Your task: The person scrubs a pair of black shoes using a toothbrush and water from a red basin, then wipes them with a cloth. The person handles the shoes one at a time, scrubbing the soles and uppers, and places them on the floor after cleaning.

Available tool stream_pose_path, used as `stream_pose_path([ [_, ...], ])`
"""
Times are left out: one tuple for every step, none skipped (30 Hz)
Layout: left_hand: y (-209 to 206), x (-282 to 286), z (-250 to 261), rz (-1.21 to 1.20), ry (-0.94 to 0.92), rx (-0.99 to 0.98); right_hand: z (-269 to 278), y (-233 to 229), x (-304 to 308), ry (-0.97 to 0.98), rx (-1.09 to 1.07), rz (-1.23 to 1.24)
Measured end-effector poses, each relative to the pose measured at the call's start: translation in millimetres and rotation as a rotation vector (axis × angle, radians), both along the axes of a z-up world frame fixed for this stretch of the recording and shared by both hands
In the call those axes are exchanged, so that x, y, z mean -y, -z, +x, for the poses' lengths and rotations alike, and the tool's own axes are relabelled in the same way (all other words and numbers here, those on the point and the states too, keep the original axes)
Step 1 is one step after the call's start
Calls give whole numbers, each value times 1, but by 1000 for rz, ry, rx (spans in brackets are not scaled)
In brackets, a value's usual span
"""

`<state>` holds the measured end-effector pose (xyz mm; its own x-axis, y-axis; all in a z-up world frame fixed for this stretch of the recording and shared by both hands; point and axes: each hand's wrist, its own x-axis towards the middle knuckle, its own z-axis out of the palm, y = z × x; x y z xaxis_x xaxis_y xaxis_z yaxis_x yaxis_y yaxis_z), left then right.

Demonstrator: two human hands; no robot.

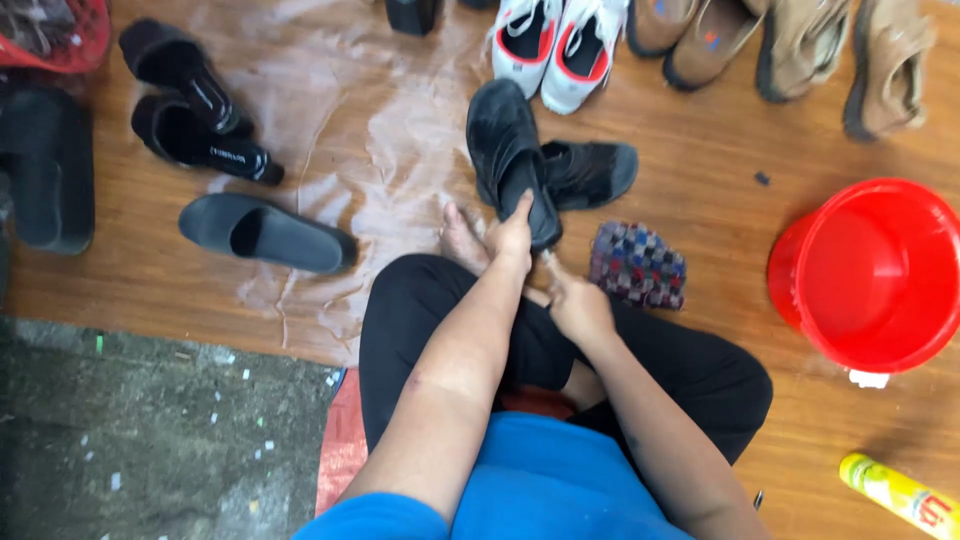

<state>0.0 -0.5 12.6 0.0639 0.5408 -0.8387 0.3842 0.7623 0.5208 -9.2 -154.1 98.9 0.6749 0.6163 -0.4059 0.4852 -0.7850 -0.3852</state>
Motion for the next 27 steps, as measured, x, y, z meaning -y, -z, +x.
stream_pose_path([
  [-8, 0, -3, -4, 10, -6, 0, 6, 14, 10, -6, -4],
  [-17, 1, -6, 3, 0, 9, -1, 11, 30, 78, 1, 72],
  [-28, -1, -4, 14, -9, 33, 2, 15, 43, 146, 18, 153],
  [-35, 0, -4, 16, 4, 36, 1, -2, 49, 158, 21, 155],
  [-44, 0, -3, 9, -26, 70, 3, -20, 53, 184, 30, 223],
  [-52, 1, -3, 2, -56, 104, 4, -38, 58, 209, 40, 290],
  [-49, 2, -2, 6, -52, 108, 10, -37, 69, 212, 45, 295],
  [-46, 3, -2, 5, -82, 141, 16, -37, 80, 247, 98, 371],
  [-44, 4, -2, 4, -113, 173, 22, -37, 91, 280, 152, 448],
  [-40, 3, -2, 8, -110, 178, 31, -36, 108, 282, 157, 453],
  [-36, 2, -2, 8, -117, 268, 40, -35, 125, 341, 236, 491],
  [-33, 2, -2, 7, -123, 359, 49, -33, 142, 401, 316, 528],
  [-42, 3, 0, 11, -114, 364, 62, -21, 160, 409, 321, 534],
  [-52, 4, 1, -50, -92, 530, 74, -8, 178, 565, 260, 594],
  [-61, 8, 3, -117, -66, 697, 86, 4, 200, 723, 199, 650],
  [-70, 9, 1, -119, -53, 701, 92, 10, 199, 734, 207, 653],
  [-80, 12, -1, -174, -39, 831, 97, 15, 200, 820, 109, 710],
  [-89, 14, -4, -231, -25, 961, 103, 20, 200, 903, 8, 766],
  [-92, 16, -6, -233, -17, 967, 107, 27, 200, 908, 16, 771],
  [-95, 16, -10, -251, 11, 995, 110, 33, 199, 886, 44, 761],
  [-97, 15, -15, -263, 33, 1021, 114, 41, 196, 859, 66, 751],
  [-85, 15, -12, -261, 37, 1024, 114, 39, 193, 859, 68, 756],
  [-72, 15, -11, -282, 48, 1049, 112, 37, 189, 837, 67, 750],
  [-59, 14, -11, -303, 59, 1075, 110, 36, 184, 814, 66, 744],
  [-64, 11, -12, -301, 61, 1075, 107, 31, 181, 814, 65, 746],
  [-69, 9, -12, -308, 48, 1090, 104, 26, 178, 797, 71, 740],
  [-74, 9, -13, -320, 37, 1105, 100, 20, 177, 782, 80, 730],
])
